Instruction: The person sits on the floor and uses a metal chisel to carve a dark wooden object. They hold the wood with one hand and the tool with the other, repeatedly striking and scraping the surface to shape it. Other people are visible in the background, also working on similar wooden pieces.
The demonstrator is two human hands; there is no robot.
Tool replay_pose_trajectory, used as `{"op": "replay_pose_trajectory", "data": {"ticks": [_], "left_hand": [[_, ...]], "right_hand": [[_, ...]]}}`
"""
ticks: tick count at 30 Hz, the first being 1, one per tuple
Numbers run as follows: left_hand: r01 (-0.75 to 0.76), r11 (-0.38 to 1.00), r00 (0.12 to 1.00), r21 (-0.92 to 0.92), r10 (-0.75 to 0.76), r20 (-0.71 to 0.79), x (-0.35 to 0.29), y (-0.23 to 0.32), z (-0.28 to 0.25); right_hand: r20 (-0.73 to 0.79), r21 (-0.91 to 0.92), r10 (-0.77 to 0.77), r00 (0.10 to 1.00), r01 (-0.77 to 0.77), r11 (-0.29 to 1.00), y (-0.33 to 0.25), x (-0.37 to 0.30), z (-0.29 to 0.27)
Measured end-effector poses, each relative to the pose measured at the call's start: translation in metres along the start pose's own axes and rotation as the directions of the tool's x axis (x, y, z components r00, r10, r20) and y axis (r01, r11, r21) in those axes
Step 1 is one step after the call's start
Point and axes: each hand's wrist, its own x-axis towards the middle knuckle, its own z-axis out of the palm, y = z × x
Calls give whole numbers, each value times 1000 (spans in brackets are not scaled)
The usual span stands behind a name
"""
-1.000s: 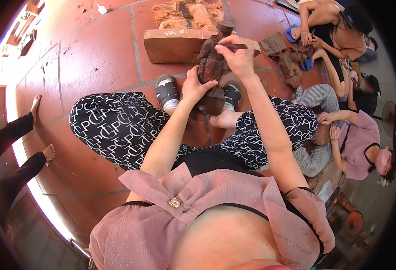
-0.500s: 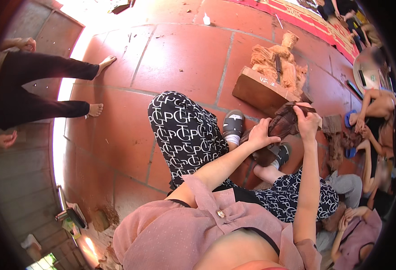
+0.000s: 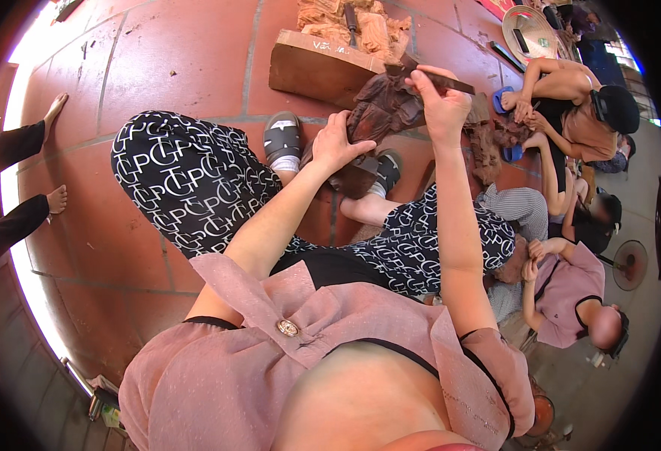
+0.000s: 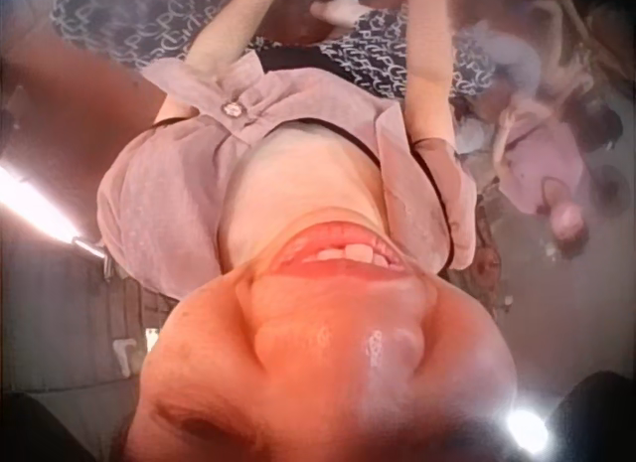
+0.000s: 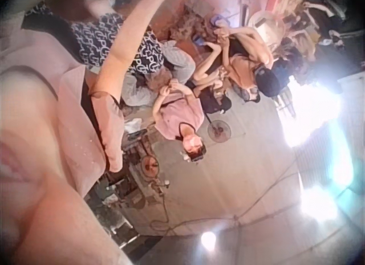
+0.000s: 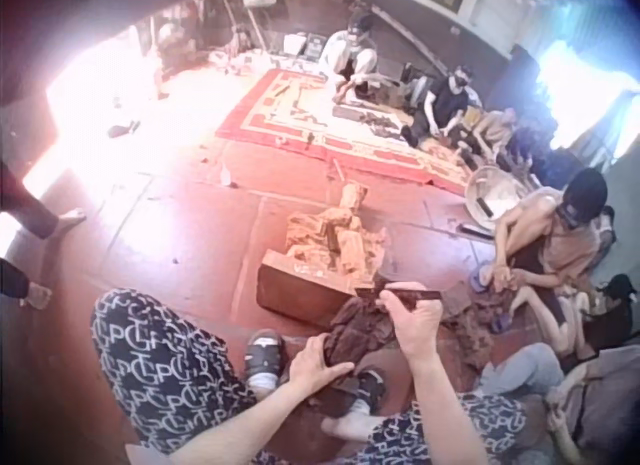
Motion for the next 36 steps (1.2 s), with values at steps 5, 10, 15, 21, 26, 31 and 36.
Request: {"op": "replay_pose_trajectory", "data": {"ticks": [5,10,15,21,26,31,36], "left_hand": [[-5,1000,1000,-4,5,11,0,-1,1],[17,1000,999,12,-18,33,1,-1,0],[13,1000,1000,-1,-13,23,1,-2,0],[6,1000,1000,3,-6,15,1,-2,-2],[-19,1000,1000,-16,19,8,0,-7,1],[-31,999,999,-11,31,14,1,-8,4],[2,1000,999,19,-3,40,0,-5,0]], "right_hand": [[71,-242,-63,996,78,967,20,-9,0],[251,-424,-174,952,270,865,15,-18,14],[127,-449,-194,973,230,863,2,-9,12],[247,-445,-78,966,185,876,14,-4,14],[202,-517,-337,919,393,761,2,-11,25],[28,-570,-247,969,218,792,0,-12,6],[-174,-245,-21,984,-23,969,-32,-42,-37]]}}
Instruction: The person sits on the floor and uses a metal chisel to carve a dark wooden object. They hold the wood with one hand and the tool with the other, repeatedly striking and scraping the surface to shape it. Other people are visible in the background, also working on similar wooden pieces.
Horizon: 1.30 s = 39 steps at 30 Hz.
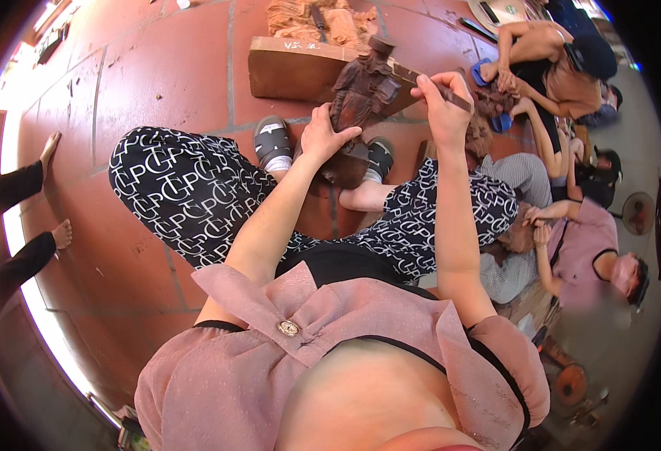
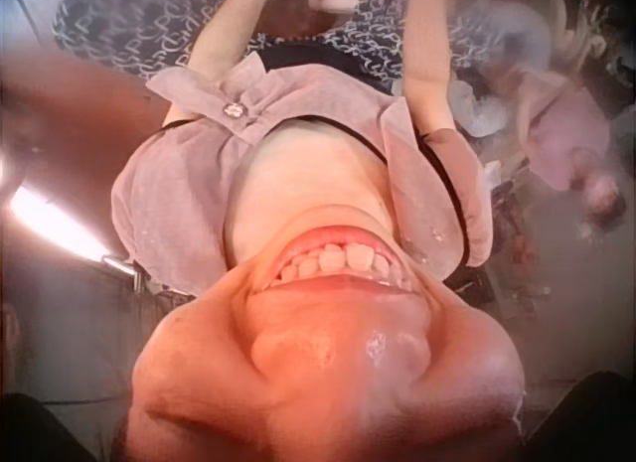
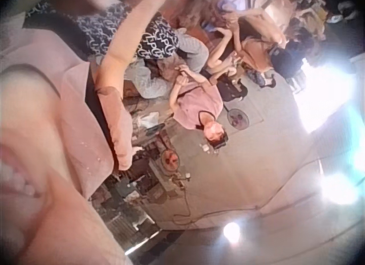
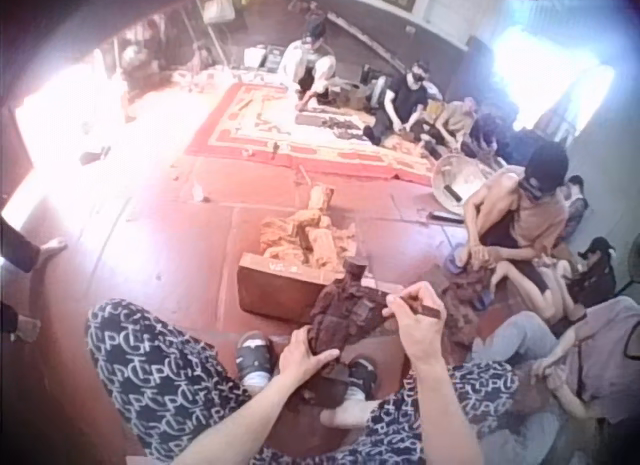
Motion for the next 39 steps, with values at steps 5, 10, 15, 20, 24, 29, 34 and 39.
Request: {"op": "replay_pose_trajectory", "data": {"ticks": [5,10,15,20,24,29,34,39], "left_hand": [[-68,998,997,-13,68,-36,10,-6,8],[-91,995,996,-33,91,-6,21,-44,7],[4,999,999,-53,-1,51,9,-44,5],[6,987,999,158,2,-51,-22,14,-6],[-88,931,959,-354,175,222,-63,47,23],[609,284,786,-741,-90,611,-63,75,29],[550,332,833,-767,-143,535,-56,53,24],[531,265,826,-805,-371,423,-40,43,-5]], "right_hand": [[63,395,272,960,-274,877,28,-43,-39],[29,531,368,929,-326,782,50,-69,-58],[16,583,423,906,-352,732,71,-78,-67],[16,581,457,889,-381,719,82,-86,-58],[-13,349,397,918,-368,862,92,-96,-31],[-17,-46,37,999,-38,998,80,-112,2],[146,-22,-54,988,58,998,77,-115,12],[311,139,261,914,-316,939,78,-117,5]]}}
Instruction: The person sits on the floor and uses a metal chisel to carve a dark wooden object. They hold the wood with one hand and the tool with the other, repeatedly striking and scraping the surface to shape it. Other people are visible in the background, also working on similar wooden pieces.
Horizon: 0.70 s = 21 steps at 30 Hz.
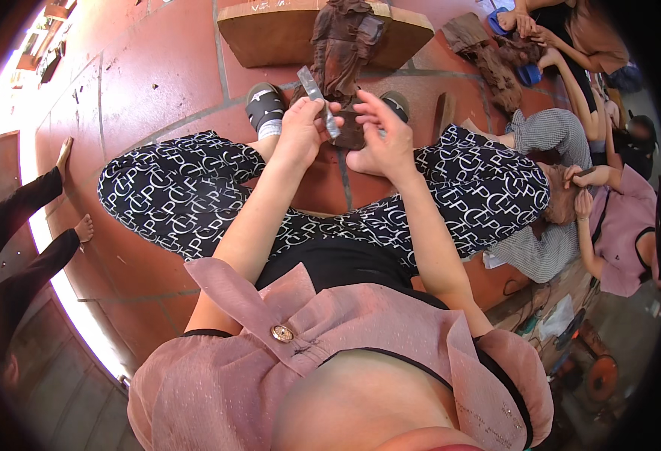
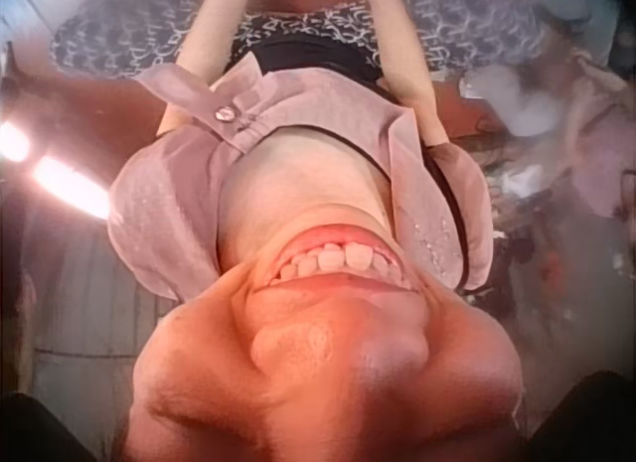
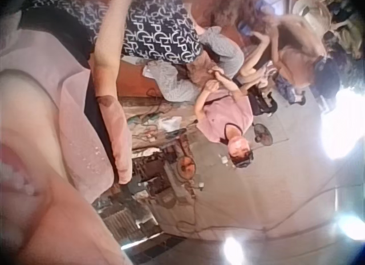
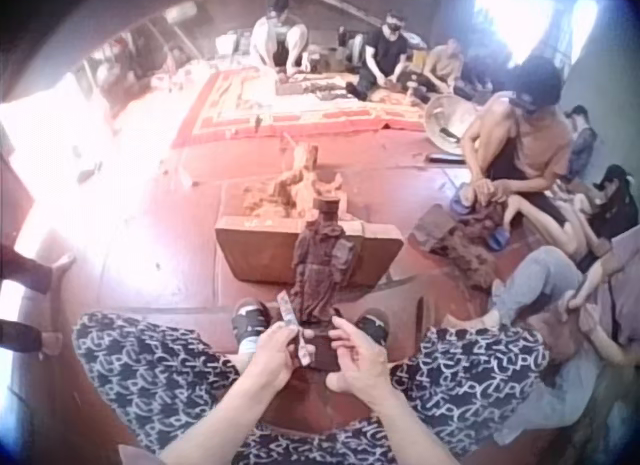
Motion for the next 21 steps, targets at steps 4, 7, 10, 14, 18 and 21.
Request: {"op": "replay_pose_trajectory", "data": {"ticks": [4,7,10,14,18,21], "left_hand": [[95,975,985,202,-121,120,-18,-13,2],[196,959,959,203,-231,166,-33,-35,12],[194,954,963,228,-230,141,-33,-29,13],[34,951,991,306,-72,116,-21,-25,11],[-103,920,992,378,66,108,-6,1,22],[-155,895,988,418,135,76,9,10,28]], "right_hand": [[76,176,238,968,-248,953,41,9,-4],[73,-55,149,986,-145,988,46,6,10],[118,-44,300,947,-297,954,48,8,10],[58,60,316,947,-319,946,29,18,29],[0,144,235,972,-233,962,34,47,36],[-42,39,252,967,-251,967,18,64,39]]}}
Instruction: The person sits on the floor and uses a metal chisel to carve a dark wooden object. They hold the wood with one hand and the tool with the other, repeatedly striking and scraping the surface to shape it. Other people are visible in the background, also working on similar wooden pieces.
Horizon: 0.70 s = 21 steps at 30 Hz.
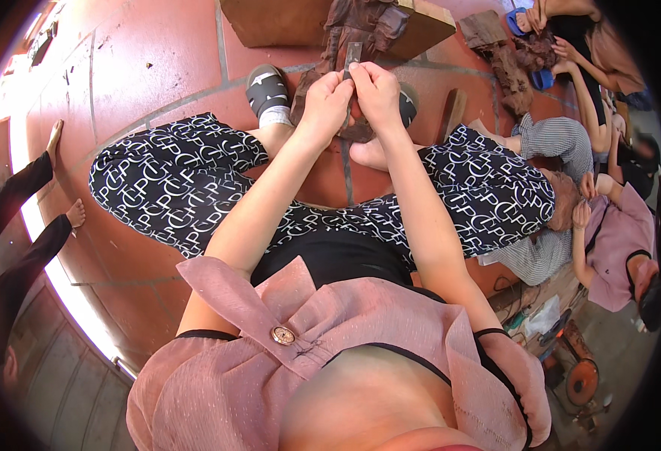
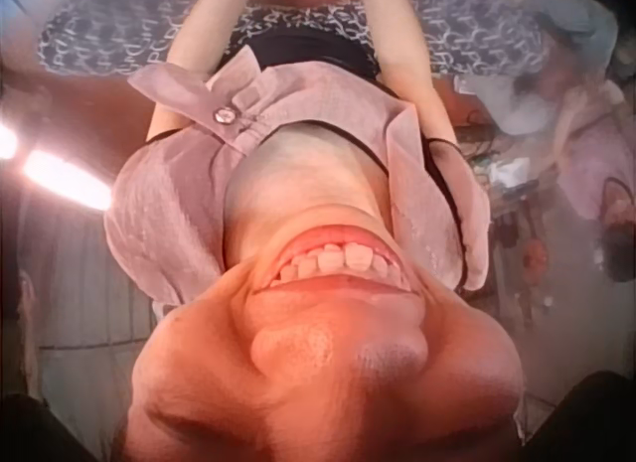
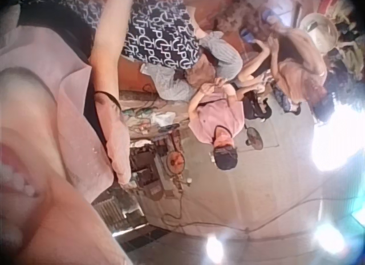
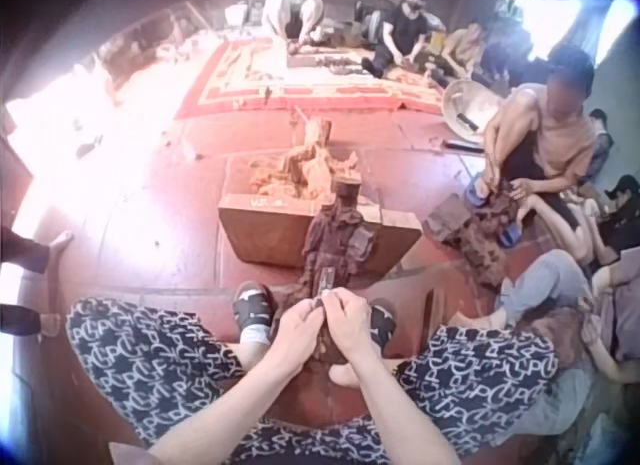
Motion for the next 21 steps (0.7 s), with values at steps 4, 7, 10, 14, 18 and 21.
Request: {"op": "replay_pose_trajectory", "data": {"ticks": [4,7,10,14,18,21], "left_hand": [[78,996,997,-47,-77,30,-4,-17,-4],[193,981,981,-29,-192,24,-15,-8,-12],[85,995,996,-42,-85,21,-6,9,-5],[119,990,989,-81,-111,97,-2,-1,-4],[204,976,975,-75,-196,106,-10,-1,-13],[102,990,989,-92,-91,117,-6,19,-5]], "right_hand": [[-32,-68,-36,999,34,997,23,-5,4],[-49,-38,-75,996,73,997,34,-9,10],[-41,30,-83,996,84,996,12,1,6],[36,208,139,990,-143,968,2,-6,-2],[-9,169,71,997,-69,983,29,-8,6],[63,276,27,998,-43,960,0,6,-1]]}}
